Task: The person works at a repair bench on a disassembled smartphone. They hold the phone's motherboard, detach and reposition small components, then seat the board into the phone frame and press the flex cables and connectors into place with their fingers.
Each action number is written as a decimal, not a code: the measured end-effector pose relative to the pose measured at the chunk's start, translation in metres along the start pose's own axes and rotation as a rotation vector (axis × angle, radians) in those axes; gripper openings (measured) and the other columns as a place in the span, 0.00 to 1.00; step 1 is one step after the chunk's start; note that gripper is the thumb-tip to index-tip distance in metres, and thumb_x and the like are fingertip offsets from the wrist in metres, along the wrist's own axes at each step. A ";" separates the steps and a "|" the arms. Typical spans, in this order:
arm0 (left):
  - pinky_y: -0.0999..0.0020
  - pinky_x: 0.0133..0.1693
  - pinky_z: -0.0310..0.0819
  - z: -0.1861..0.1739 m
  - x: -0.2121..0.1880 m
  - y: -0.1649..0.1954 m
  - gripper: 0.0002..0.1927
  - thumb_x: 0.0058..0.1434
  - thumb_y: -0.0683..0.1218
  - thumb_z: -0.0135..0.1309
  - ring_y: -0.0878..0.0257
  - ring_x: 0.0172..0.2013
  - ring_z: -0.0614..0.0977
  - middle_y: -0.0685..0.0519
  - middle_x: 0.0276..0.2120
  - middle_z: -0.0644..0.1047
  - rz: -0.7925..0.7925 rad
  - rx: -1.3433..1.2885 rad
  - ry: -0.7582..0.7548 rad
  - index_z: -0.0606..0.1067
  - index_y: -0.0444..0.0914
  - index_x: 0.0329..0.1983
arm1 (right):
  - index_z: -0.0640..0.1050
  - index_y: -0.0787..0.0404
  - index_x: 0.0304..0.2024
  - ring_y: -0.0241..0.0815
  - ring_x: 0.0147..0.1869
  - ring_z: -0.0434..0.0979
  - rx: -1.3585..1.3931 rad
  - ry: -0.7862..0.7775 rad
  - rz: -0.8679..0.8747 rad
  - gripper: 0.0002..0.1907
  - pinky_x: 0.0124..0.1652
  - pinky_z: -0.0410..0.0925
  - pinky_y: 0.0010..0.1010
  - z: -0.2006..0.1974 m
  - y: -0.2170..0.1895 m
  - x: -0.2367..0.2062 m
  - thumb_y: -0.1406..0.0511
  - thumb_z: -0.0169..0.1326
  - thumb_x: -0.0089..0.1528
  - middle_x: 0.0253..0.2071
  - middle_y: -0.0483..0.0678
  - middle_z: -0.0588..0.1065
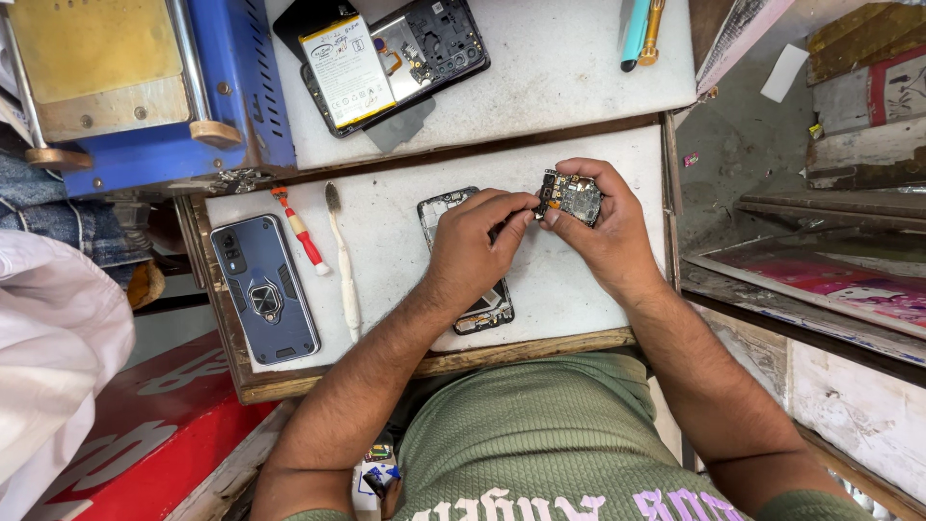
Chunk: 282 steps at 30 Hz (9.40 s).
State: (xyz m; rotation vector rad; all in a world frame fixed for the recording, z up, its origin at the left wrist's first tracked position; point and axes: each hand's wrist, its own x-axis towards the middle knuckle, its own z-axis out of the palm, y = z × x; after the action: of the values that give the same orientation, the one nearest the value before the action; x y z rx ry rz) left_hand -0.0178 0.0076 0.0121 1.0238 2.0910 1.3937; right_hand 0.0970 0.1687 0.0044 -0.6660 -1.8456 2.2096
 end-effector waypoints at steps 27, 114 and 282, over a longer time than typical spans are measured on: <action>0.73 0.39 0.84 0.007 0.003 -0.005 0.09 0.68 0.43 0.58 0.65 0.38 0.87 0.51 0.41 0.83 -0.041 -0.019 -0.044 0.80 0.39 0.50 | 0.65 0.62 0.64 0.31 0.48 0.77 -0.033 -0.018 -0.022 0.31 0.45 0.76 0.20 -0.002 -0.001 -0.001 0.80 0.58 0.61 0.48 0.47 0.71; 0.72 0.43 0.84 0.001 0.003 -0.001 0.17 0.67 0.43 0.59 0.68 0.39 0.86 0.52 0.37 0.83 -0.163 -0.211 -0.104 0.76 0.39 0.59 | 0.68 0.65 0.64 0.31 0.47 0.76 0.141 0.028 -0.084 0.19 0.47 0.73 0.23 -0.006 0.010 -0.001 0.74 0.52 0.71 0.44 0.46 0.75; 0.57 0.53 0.79 -0.044 -0.066 0.001 0.26 0.63 0.48 0.63 0.49 0.53 0.82 0.45 0.54 0.79 0.042 0.398 0.174 0.73 0.39 0.63 | 0.67 0.65 0.68 0.35 0.46 0.79 -0.044 -0.170 -0.055 0.33 0.45 0.77 0.25 -0.018 0.019 0.007 0.78 0.60 0.61 0.48 0.47 0.74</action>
State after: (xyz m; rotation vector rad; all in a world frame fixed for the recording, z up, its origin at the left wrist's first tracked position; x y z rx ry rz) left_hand -0.0057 -0.0695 0.0273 1.1334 2.5588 1.1430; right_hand 0.1017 0.1837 -0.0179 -0.4405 -1.9724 2.2584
